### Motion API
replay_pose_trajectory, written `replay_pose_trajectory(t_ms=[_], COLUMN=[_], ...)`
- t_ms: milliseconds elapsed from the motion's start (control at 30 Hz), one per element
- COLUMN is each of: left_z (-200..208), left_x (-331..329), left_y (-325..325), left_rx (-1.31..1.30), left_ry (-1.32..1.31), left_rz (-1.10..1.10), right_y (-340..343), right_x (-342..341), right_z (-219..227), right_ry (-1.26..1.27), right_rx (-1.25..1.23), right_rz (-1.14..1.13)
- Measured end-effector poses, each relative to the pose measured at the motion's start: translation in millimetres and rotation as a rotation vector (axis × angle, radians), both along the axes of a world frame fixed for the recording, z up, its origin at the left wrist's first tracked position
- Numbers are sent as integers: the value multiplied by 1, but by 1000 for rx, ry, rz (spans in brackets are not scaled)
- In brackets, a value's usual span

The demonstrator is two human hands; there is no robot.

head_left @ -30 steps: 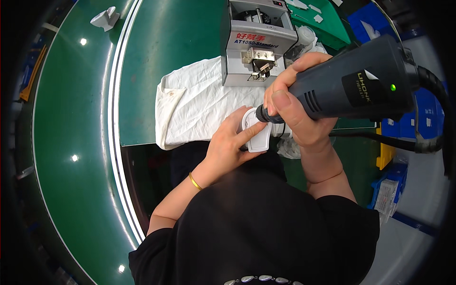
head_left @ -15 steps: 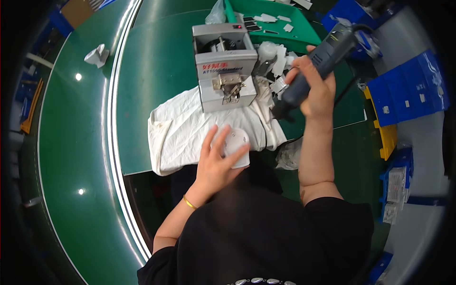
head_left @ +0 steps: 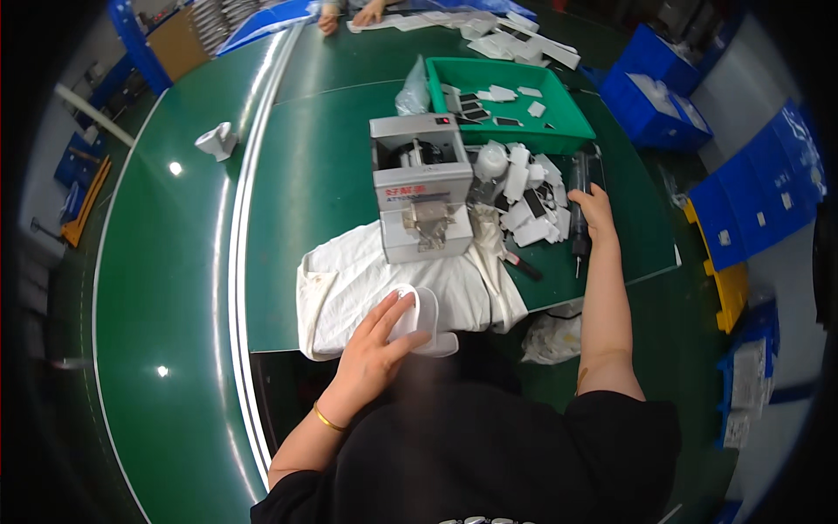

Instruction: Assembling white plastic electronic housings by inserting internal parts and securing them with an electric screwdriver.

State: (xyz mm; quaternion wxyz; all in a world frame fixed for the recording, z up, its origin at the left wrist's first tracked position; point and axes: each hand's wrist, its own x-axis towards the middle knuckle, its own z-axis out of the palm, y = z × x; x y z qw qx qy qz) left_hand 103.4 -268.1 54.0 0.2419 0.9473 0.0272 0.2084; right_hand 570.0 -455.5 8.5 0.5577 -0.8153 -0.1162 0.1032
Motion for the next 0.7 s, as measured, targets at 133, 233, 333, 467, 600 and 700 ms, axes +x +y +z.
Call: replay_pose_trajectory(t_ms=[133, 233, 333, 467, 600, 700], left_z=[-7, -3, -21, -34, -70, -69], left_x=[-20, -41, -63, -113, -135, -124], left_y=[11, 40, 103, 208, 269, 266], left_rx=[-171, -193, -439, -357, -74, -69], left_ry=[-77, -226, -528, -461, -243, -150], left_rz=[262, 492, 800, 1150, 1434, 1517], right_y=[-2, -6, -13, -17, -9, 6], right_x=[11, 1, 1, -7, -37, -83], right_z=[-13, -2, -8, -9, 10, 35], right_ry=[-66, -108, -138, -301, -440, -488], right_rx=[-57, -83, -97, -124, -36, 49], right_rz=[95, 46, -11, -82, -88, -17])
